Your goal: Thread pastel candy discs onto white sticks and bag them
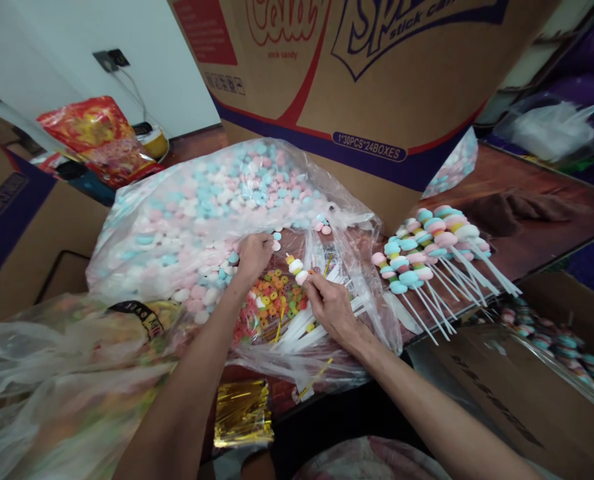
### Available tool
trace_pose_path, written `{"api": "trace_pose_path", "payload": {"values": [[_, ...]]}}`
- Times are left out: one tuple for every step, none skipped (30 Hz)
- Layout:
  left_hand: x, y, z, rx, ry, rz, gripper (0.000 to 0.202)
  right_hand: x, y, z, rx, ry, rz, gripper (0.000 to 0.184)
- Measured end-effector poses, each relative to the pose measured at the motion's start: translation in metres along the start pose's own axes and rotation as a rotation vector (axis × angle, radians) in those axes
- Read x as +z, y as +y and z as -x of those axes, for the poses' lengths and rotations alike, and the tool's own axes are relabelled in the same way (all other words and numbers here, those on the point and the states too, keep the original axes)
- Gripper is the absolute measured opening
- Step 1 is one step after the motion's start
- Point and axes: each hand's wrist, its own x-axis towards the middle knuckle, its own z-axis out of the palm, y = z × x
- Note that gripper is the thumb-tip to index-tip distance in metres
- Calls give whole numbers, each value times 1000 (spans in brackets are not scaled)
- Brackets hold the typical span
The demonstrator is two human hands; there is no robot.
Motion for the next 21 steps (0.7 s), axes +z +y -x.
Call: {"api": "trace_pose_path", "payload": {"values": [[1, 1, -1, 5, -2, -45, 22, 0, 0, 0, 1, -5, 1, 22], [1, 2, 0, 12, -1, -74, 22, 0, 0, 0, 1, -9, 1, 22], [2, 2, 0, 18, -5, -88, 21, 0, 0, 0, 0, -11, 1, 22], [2, 2, 1, 23, -15, -93, 21, 0, 0, 0, -1, -12, 0, 22], [2, 2, 3, 31, -30, -93, 20, 1, 0, 0, -3, -11, -1, 22], [2, 1, 4, 43, -46, -91, 19, 1, 0, 0, -6, -9, -2, 22], [2, 0, 6, 57, -60, -88, 19, 1, 1, 0, -9, -4, -2, 22], [2, -1, 7, 72, -73, -81, 19, 1, 1, 0, -11, -1, -2, 23], [3, -2, 8, 86, -81, -74, 20, 1, 1, 0, -12, 3, -1, 23], [3, -3, 10, 95, -84, -69, 22, 0, 1, 0, -15, 6, -2, 23], [4, -4, 11, 100, -82, -69, 24, 0, 0, 0, -17, 9, -2, 23], [6, -5, 12, 102, -78, -76, 26, 0, 0, 0, -19, 12, -4, 23], [7, -5, 14, 106, -71, -89, 26, 0, 0, 0, -20, 12, -6, 23], [7, -6, 15, 113, -63, -104, 25, -1, 0, 0, -22, 13, -6, 23], [8, -6, 17, 122, -60, -108, 22, -1, 0, 0, -24, 12, -5, 23], [8, -7, 18, 125, -63, -87, 18, -1, -1, 0, -25, 9, -1, 23], [7, -7, 21, 115, -72, -29, 14, -1, -1, 0, -25, 6, 3, 23], [7, -6, 23, 93, -86, 72, 12, -2, -1, 0, -24, 2, 8, 23], [7, -6, 26, 60, -102, 206, 12, -2, -1, -1, -23, -3, 12, 22], [6, -5, 29, 21, -114, 356, 15, -2, -1, -1, -21, -9, 12, 23], [6, -3, 32, -17, -117, 500, 20, -2, -2, -1, -21, -15, 8, 23]]}}
